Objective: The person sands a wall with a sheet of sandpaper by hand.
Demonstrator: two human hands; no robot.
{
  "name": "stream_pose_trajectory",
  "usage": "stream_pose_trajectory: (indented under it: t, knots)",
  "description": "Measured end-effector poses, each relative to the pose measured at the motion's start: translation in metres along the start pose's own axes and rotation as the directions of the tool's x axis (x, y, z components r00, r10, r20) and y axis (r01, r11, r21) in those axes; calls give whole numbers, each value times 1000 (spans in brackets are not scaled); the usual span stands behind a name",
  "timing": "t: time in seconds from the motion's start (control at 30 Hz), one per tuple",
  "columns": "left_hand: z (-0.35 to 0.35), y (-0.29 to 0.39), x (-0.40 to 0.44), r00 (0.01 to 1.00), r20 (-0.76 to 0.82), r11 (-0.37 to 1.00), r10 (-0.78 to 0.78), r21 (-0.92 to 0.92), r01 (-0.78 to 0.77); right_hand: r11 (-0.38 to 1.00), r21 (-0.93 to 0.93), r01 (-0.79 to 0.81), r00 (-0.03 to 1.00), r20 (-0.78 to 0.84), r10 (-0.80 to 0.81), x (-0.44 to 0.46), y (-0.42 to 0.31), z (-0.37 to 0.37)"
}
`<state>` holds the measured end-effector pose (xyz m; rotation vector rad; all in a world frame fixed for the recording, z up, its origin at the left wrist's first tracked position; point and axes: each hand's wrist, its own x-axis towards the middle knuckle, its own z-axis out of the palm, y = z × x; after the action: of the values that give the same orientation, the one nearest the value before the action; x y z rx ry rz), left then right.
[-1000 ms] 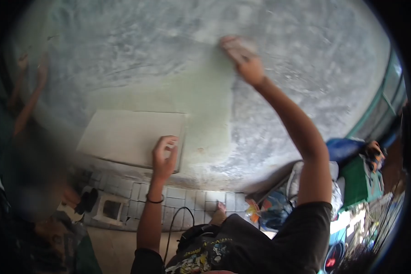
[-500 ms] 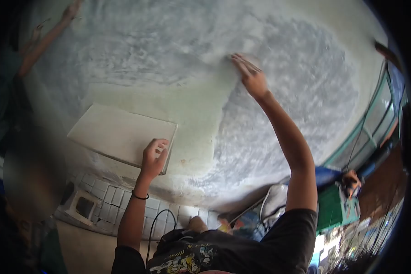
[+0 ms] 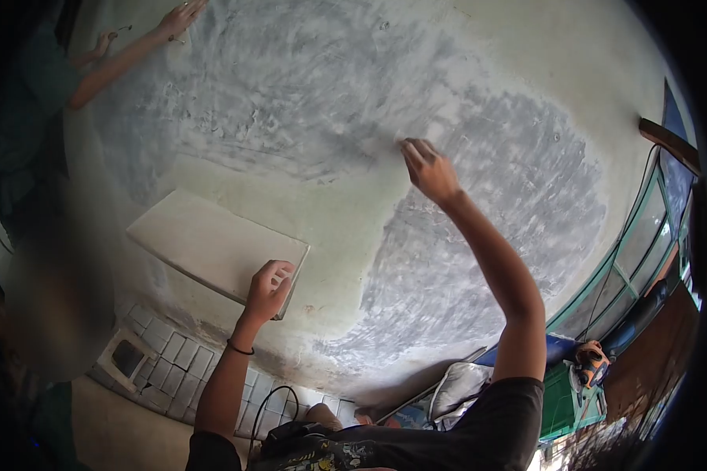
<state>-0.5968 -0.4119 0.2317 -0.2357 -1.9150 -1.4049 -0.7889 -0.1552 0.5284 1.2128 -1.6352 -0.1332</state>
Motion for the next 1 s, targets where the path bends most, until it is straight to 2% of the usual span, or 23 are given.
stream_pose_trajectory:
  t: [0.13,0.17,0.33,0.4,0.43,0.47,0.53,0.57,0.6,0.67,0.7,0.73,0.8,0.83,0.87,0.93,0.97,1.0]
  knots:
    - [-3,-4,-1,1000,-4,999,18,31,-18,995,-92,26,999,42,-22,21,21,-9]
    - [-1,-2,2,1000,-4,999,21,31,-21,996,-74,-49,992,111,57,25,24,-9]
    - [-1,4,2,1000,8,999,-10,32,9,959,-221,-178,957,187,221,18,17,31]
    - [-4,4,4,1000,7,999,6,41,-6,940,-341,-1,987,152,56,-10,3,62]
    - [-3,5,5,1000,9,1000,0,29,0,904,-414,103,960,278,17,-21,-7,70]
    - [-3,6,2,1000,13,1000,-15,17,14,904,-415,98,959,282,26,-21,-6,68]
    - [-3,6,3,1000,24,1000,-13,21,12,946,-322,33,908,405,106,-7,-3,51]
    - [-4,6,3,1000,28,1000,-13,23,12,940,-328,-92,895,386,222,0,-2,39]
    - [-3,6,6,999,31,1000,-10,21,9,939,-332,-94,895,385,226,-2,-3,42]
    - [-4,9,3,1000,24,999,2,44,-3,941,-331,-69,963,223,149,-20,-17,55]
    - [-4,8,0,999,33,999,-9,42,7,947,-321,-24,947,297,125,-26,-27,63]
    - [-3,7,1,999,36,999,-2,42,1,947,-321,-30,943,303,133,-32,-26,65]
    - [-4,7,7,999,44,999,23,47,-25,947,-321,30,862,488,138,-19,-24,47]
    - [-4,7,7,999,44,999,20,46,-22,911,-410,50,984,175,25,-29,-5,66]
    - [-3,7,3,999,40,999,10,41,-12,911,-409,49,984,176,26,-28,-6,62]
    - [-2,4,-2,999,33,999,21,46,-23,938,-282,-203,960,131,247,-13,-10,49]
    - [-3,3,3,999,28,998,36,52,-38,932,-310,-187,981,-6,195,-23,-11,66]
    - [-4,5,4,999,22,998,36,52,-37,932,-338,-129,986,55,157,-31,-22,69]
